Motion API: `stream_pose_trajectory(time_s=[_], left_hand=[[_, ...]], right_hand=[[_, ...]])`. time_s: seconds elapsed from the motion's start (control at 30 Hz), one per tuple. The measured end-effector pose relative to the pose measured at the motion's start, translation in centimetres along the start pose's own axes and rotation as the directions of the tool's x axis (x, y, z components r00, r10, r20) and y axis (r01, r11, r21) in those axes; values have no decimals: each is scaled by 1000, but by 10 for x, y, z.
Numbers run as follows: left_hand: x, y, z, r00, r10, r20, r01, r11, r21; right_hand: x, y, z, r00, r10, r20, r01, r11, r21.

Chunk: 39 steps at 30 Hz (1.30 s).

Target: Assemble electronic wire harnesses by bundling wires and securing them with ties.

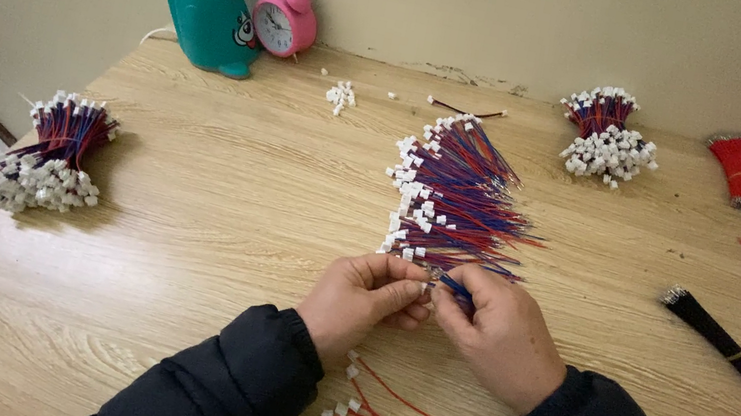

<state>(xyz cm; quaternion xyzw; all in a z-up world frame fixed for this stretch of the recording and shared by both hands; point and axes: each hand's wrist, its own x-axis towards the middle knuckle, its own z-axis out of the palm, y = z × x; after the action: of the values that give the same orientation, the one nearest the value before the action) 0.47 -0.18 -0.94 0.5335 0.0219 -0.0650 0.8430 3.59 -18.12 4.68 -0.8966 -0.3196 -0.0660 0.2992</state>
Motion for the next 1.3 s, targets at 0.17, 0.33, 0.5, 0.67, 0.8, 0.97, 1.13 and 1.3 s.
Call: stream_pose_trajectory(time_s=[0.17,0.33,0.5,0.67,0.8,0.97,1.13,1.3], left_hand=[[7,-2,3,992,78,-96,-69,993,97],[14,2,-19,971,179,-159,-126,947,296],[7,15,-12,969,150,-195,-48,892,450],[10,9,-13,975,154,-158,-90,931,353],[8,13,-16,978,190,-83,-129,870,476],[-3,25,-10,984,178,3,-159,870,466],[-6,24,-7,999,38,13,-40,889,456],[4,-1,-15,994,106,32,-111,959,262]], right_hand=[[3,-4,-11,995,78,60,-89,974,209],[4,5,-32,975,-199,-102,184,974,-134],[-14,-16,-13,969,-115,217,99,992,83],[-27,-25,14,826,-57,560,180,969,-167],[-25,-10,21,863,-83,499,193,966,-174],[-5,5,-5,915,72,397,-20,991,-133],[3,9,-21,908,206,365,-193,979,-73],[8,9,-23,887,225,402,-306,940,150]])
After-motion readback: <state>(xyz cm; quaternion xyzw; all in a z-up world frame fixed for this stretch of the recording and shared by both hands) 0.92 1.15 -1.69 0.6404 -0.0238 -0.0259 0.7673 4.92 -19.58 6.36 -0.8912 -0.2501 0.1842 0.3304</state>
